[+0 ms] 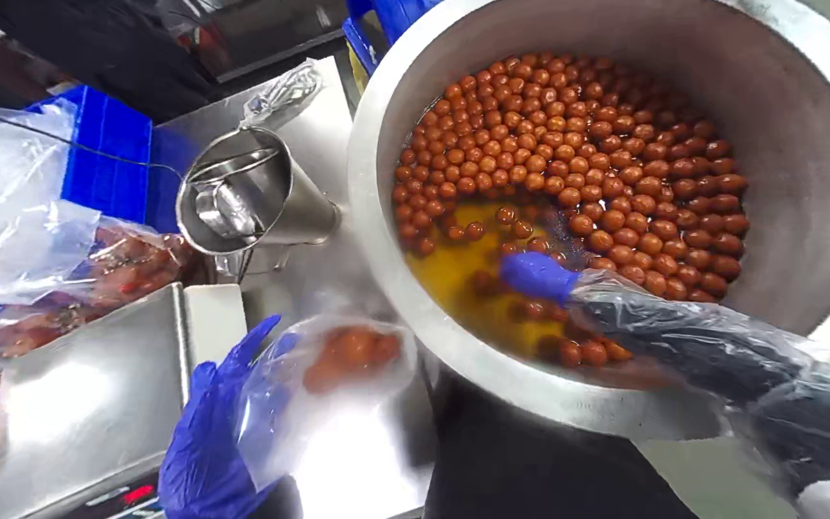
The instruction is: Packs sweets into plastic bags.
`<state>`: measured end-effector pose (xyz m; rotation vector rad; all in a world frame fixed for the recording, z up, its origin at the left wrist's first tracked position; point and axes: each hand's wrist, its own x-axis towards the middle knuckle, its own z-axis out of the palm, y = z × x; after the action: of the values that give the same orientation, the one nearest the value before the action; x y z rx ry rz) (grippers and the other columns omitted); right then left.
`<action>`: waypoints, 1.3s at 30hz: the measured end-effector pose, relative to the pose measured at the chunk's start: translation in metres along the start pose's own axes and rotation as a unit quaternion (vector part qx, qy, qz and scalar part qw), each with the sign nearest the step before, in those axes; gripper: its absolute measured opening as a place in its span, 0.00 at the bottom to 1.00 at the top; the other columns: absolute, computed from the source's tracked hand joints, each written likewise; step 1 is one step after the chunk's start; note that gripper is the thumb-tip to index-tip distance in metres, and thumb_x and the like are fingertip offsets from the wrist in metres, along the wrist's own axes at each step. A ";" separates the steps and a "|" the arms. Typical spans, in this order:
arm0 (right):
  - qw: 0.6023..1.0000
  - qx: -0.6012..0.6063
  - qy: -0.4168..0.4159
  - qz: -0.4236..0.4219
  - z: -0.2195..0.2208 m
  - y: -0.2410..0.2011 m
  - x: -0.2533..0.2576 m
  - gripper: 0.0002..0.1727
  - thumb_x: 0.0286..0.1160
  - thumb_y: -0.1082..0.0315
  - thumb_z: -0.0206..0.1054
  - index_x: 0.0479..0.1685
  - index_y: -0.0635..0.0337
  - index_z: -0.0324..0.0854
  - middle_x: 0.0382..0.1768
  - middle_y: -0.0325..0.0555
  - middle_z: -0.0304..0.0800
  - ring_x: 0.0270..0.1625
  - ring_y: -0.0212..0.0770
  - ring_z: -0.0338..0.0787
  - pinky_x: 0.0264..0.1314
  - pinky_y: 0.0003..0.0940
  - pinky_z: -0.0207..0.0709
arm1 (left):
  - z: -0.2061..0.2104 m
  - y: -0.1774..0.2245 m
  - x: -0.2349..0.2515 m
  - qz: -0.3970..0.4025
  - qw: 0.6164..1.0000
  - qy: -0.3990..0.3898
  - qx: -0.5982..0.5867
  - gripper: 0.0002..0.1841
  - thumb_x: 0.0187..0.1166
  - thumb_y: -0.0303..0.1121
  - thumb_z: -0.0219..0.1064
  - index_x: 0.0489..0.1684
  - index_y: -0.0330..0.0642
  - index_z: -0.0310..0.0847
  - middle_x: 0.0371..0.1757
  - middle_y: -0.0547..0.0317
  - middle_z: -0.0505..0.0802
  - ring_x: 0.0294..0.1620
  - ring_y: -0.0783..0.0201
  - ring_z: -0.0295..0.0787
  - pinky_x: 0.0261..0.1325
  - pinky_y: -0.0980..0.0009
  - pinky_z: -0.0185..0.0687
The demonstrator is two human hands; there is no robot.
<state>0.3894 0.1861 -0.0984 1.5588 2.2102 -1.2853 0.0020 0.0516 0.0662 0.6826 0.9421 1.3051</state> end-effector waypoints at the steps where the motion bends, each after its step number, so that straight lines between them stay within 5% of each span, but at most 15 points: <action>1: 0.999 0.028 0.014 0.005 0.000 -0.003 0.008 0.15 0.84 0.64 0.61 0.57 0.56 0.91 0.56 0.57 0.92 0.62 0.59 0.89 0.66 0.65 0.77 | 0.002 0.000 -0.001 -0.005 1.000 0.005 -0.009 0.30 0.85 0.57 0.53 0.73 0.45 0.81 0.62 0.56 0.93 0.57 0.67 0.93 0.49 0.75 0.90; 7: 0.979 0.173 0.098 0.033 0.003 -0.056 0.083 0.18 0.79 0.63 0.67 0.63 0.58 0.87 0.60 0.55 0.90 0.66 0.55 0.87 0.71 0.61 0.76 | 0.001 0.001 0.000 -0.007 1.000 0.029 0.000 0.29 0.86 0.56 0.52 0.71 0.46 0.83 0.61 0.58 0.94 0.57 0.68 0.93 0.50 0.76 0.90; 12: 0.981 0.146 0.080 0.098 0.034 -0.091 0.139 0.39 0.62 0.59 0.79 0.77 0.63 0.73 0.71 0.63 0.82 0.74 0.61 0.81 0.74 0.63 0.74 | -0.001 -0.002 0.000 0.006 0.999 0.033 -0.025 0.29 0.88 0.53 0.49 0.70 0.42 0.83 0.62 0.55 0.93 0.57 0.67 0.93 0.51 0.76 0.89; 15: 0.977 0.149 0.033 0.151 0.015 -0.125 0.127 0.44 0.66 0.64 0.76 0.85 0.67 0.62 0.81 0.61 0.73 0.82 0.57 0.74 0.83 0.55 0.67 | 0.001 -0.001 -0.001 0.005 0.999 0.046 -0.029 0.28 0.87 0.53 0.51 0.69 0.43 0.85 0.60 0.55 0.94 0.54 0.68 0.94 0.48 0.78 0.89; 18: 0.975 0.144 0.038 0.167 0.020 -0.128 0.136 0.40 0.68 0.67 0.71 0.84 0.68 0.63 0.80 0.61 0.74 0.81 0.55 0.76 0.82 0.53 0.69 | -0.005 -0.002 -0.001 0.007 0.999 0.038 -0.035 0.28 0.87 0.54 0.52 0.70 0.43 0.84 0.62 0.56 0.93 0.57 0.68 0.93 0.51 0.77 0.89; 22: 0.974 0.178 0.061 0.127 0.033 -0.101 0.153 0.41 0.58 0.65 0.78 0.79 0.62 0.70 0.72 0.62 0.81 0.72 0.60 0.83 0.71 0.63 0.76 | -0.005 -0.003 -0.002 0.021 0.998 0.044 -0.030 0.28 0.88 0.53 0.51 0.69 0.42 0.84 0.63 0.55 0.93 0.58 0.67 0.93 0.51 0.77 0.89; 26: 0.916 0.397 0.055 -0.009 0.015 -0.080 0.117 0.34 0.51 0.81 0.79 0.66 0.62 0.76 0.62 0.58 0.82 0.62 0.47 0.85 0.62 0.44 0.83 | -0.007 -0.005 -0.003 0.029 0.999 0.044 0.001 0.29 0.87 0.56 0.50 0.71 0.44 0.83 0.62 0.56 0.93 0.56 0.68 0.93 0.50 0.78 0.89; 29: 0.871 0.480 0.037 -0.095 -0.004 -0.071 0.073 0.33 0.54 0.85 0.75 0.68 0.62 0.76 0.63 0.52 0.82 0.61 0.39 0.85 0.60 0.34 0.83 | -0.003 -0.003 -0.004 0.021 0.998 0.060 0.009 0.29 0.88 0.55 0.49 0.69 0.46 0.85 0.59 0.57 0.94 0.53 0.69 0.94 0.46 0.78 0.90; 35: 0.828 0.531 0.026 -0.178 -0.027 -0.069 0.001 0.32 0.56 0.87 0.72 0.66 0.61 0.76 0.67 0.47 0.84 0.66 0.37 0.85 0.67 0.32 0.82 | -0.004 -0.004 -0.003 0.010 0.999 0.017 -0.037 0.28 0.88 0.54 0.51 0.71 0.45 0.83 0.62 0.56 0.93 0.56 0.68 0.93 0.50 0.77 0.89; 39: 0.836 0.511 0.038 -0.197 -0.033 -0.070 -0.026 0.32 0.56 0.87 0.73 0.67 0.62 0.78 0.68 0.47 0.85 0.66 0.36 0.86 0.67 0.30 0.83 | -0.008 -0.005 -0.004 0.011 0.999 -0.004 -0.035 0.29 0.88 0.55 0.50 0.73 0.45 0.82 0.63 0.55 0.92 0.55 0.68 0.93 0.47 0.78 0.89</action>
<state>0.3544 0.1850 -0.0250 1.3656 2.0013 -2.9085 -0.0022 0.0466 0.0587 0.6449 0.8801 1.3471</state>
